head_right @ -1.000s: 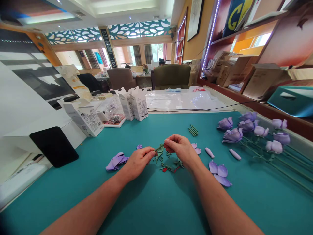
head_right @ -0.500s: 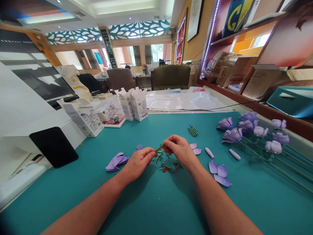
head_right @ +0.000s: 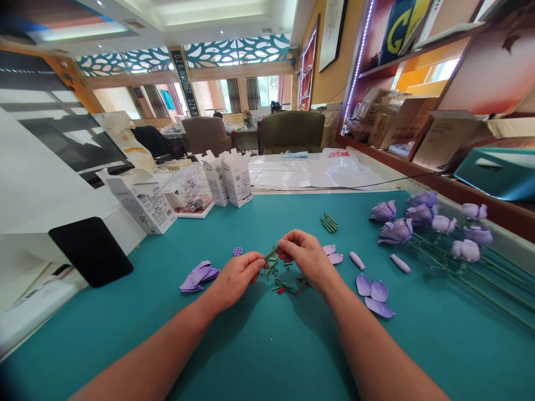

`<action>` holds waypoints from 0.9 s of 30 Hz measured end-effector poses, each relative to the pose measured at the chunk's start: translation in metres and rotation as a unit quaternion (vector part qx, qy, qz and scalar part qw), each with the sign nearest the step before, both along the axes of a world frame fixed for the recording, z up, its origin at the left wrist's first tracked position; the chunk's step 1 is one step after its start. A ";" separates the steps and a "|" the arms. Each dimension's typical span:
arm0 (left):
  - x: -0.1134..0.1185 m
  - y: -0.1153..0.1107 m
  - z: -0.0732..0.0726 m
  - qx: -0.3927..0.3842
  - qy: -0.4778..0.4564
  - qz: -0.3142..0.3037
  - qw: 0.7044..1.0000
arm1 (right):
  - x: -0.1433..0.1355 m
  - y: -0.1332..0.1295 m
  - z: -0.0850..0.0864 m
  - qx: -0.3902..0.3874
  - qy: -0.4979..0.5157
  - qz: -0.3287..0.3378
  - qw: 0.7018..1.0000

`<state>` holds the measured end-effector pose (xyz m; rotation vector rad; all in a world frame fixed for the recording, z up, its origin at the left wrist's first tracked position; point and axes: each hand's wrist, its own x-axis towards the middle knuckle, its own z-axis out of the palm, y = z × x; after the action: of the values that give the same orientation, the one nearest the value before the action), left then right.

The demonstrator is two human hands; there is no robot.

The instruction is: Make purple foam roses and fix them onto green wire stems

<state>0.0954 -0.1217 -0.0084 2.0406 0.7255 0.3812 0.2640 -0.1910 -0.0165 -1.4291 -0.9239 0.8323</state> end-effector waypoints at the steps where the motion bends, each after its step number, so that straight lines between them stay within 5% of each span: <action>1: 0.000 0.000 0.000 -0.001 -0.001 0.000 1.000 | -0.001 0.000 0.001 0.001 0.000 -0.002 1.000; 27: 0.002 -0.003 -0.001 -0.011 -0.018 0.018 1.000 | -0.002 -0.001 0.000 0.014 -0.001 0.006 1.000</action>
<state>0.0971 -0.1251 -0.0091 1.9974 0.7416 0.4279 0.2615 -0.1922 -0.0170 -1.4024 -0.9440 0.8241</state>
